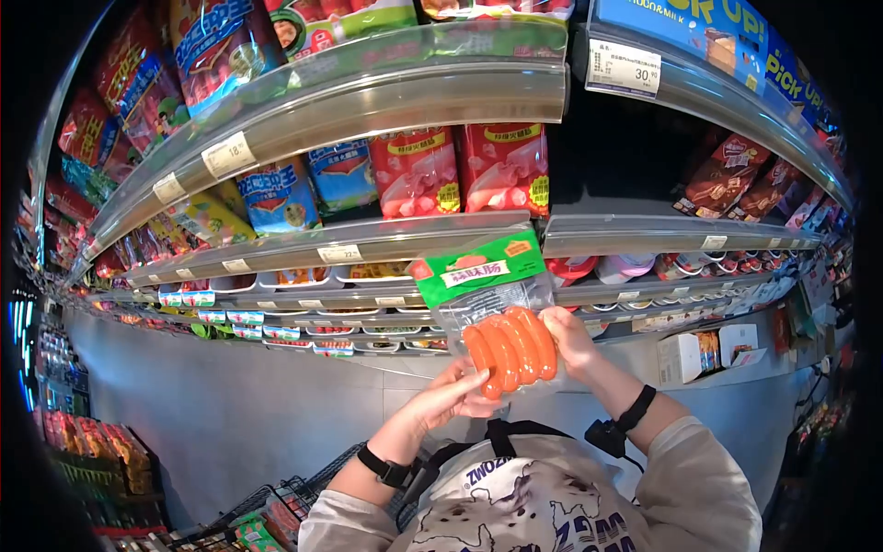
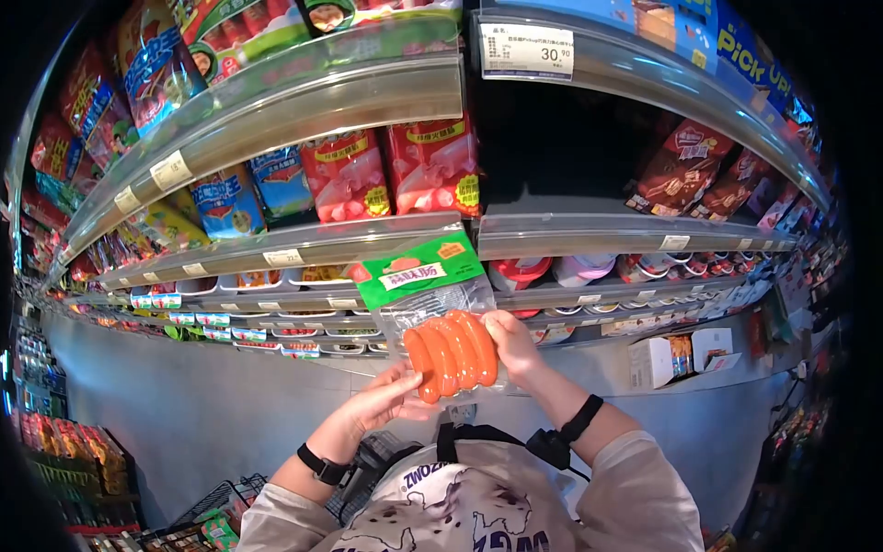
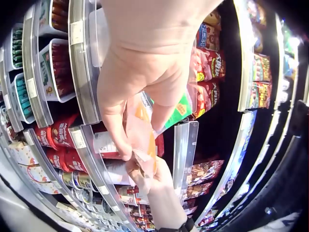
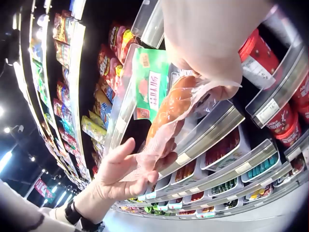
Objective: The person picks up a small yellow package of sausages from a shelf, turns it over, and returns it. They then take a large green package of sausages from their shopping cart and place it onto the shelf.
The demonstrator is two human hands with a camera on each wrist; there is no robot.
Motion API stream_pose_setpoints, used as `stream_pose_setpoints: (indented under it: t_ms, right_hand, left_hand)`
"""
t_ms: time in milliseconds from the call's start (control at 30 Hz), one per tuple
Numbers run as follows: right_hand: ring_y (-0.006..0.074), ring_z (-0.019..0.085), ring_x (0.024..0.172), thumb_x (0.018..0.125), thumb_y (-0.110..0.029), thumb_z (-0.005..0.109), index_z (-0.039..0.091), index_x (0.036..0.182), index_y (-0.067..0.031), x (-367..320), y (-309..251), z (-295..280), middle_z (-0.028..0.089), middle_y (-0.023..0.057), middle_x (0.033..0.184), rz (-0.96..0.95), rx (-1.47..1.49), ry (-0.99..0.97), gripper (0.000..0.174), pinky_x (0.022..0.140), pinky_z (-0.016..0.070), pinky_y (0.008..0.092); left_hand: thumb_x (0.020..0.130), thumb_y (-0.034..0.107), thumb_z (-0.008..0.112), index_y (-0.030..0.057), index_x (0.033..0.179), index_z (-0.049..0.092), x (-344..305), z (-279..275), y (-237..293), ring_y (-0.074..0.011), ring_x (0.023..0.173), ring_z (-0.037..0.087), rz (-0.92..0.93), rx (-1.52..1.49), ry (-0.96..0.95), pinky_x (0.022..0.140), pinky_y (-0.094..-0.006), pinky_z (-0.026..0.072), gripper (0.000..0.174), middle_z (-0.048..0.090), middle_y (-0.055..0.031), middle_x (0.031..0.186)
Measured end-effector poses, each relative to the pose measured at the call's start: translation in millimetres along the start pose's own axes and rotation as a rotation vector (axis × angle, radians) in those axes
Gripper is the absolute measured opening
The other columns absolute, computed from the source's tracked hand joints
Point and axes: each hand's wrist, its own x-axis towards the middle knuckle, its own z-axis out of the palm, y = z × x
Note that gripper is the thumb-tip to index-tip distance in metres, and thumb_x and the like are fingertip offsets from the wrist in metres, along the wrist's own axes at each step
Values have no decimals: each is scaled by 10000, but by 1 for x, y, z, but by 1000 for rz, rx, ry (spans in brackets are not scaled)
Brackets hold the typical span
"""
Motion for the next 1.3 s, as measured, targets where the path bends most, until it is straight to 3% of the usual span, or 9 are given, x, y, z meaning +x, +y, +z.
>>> stream_pose_setpoints:
  t_ms: [200,367,500,733,833,933,1100,1200,1300]
  right_hand:
    - [100,553,885,977,-187,446,529,1016,-63,25,-12,8,574,11,934,-75,199,-39,154,787,449,254]
    - [120,586,816,968,-201,443,531,987,-127,23,18,2,596,-17,882,297,112,-33,116,700,468,300]
    - [107,582,800,968,-207,448,526,991,-128,-10,47,2,594,-11,858,374,91,88,113,680,454,281]
    - [56,453,644,978,-261,429,527,959,-128,-18,15,0,494,-46,753,123,179,-51,166,560,373,237]
    - [87,518,818,971,-240,447,519,990,-152,9,5,-4,528,-36,909,120,154,-64,115,708,424,271]
    - [72,500,732,958,-243,466,533,1024,-145,29,-15,4,548,-39,933,89,306,11,136,617,375,241]
    - [141,574,900,898,-134,562,510,1130,-85,32,-66,11,558,25,1043,52,519,-219,243,748,457,302]
    - [163,591,884,864,-42,587,508,1143,-38,58,-47,3,583,69,1058,-153,152,-291,290,756,471,289]
    - [180,601,903,845,46,575,532,1113,-10,101,-19,-2,615,82,1016,-184,175,-140,277,782,483,295]
  left_hand:
    - [870,198,643,82,1391,269,18,-8,21,-225,939,637,321,198,167,842,-371,528,652,596,-107,1109]
    - [871,127,568,73,1384,289,16,-5,5,-207,965,626,41,37,203,831,-333,523,587,597,-110,1103]
    - [876,136,590,77,1387,283,10,-14,-36,-193,941,627,83,126,221,804,-320,528,600,609,-104,1059]
    - [879,157,626,109,1429,233,-1,-11,-27,-175,929,618,222,150,185,759,-327,526,678,605,-96,1082]
    - [877,174,630,115,1436,231,11,-11,-5,-174,938,616,272,160,191,745,-326,525,689,592,-82,1127]
    - [872,207,639,119,1427,265,23,-12,21,-164,964,607,300,148,200,743,-317,518,675,562,-53,1202]
    - [871,212,644,51,1409,273,64,-29,72,-167,1005,578,498,144,213,769,-318,515,674,559,-80,1197]
    - [894,208,623,-6,1303,387,73,-22,106,-201,1063,576,526,117,244,916,-369,484,519,536,-120,1235]
    - [822,137,703,24,1120,574,91,-36,119,-175,916,609,494,139,242,805,-328,490,344,639,-61,1039]
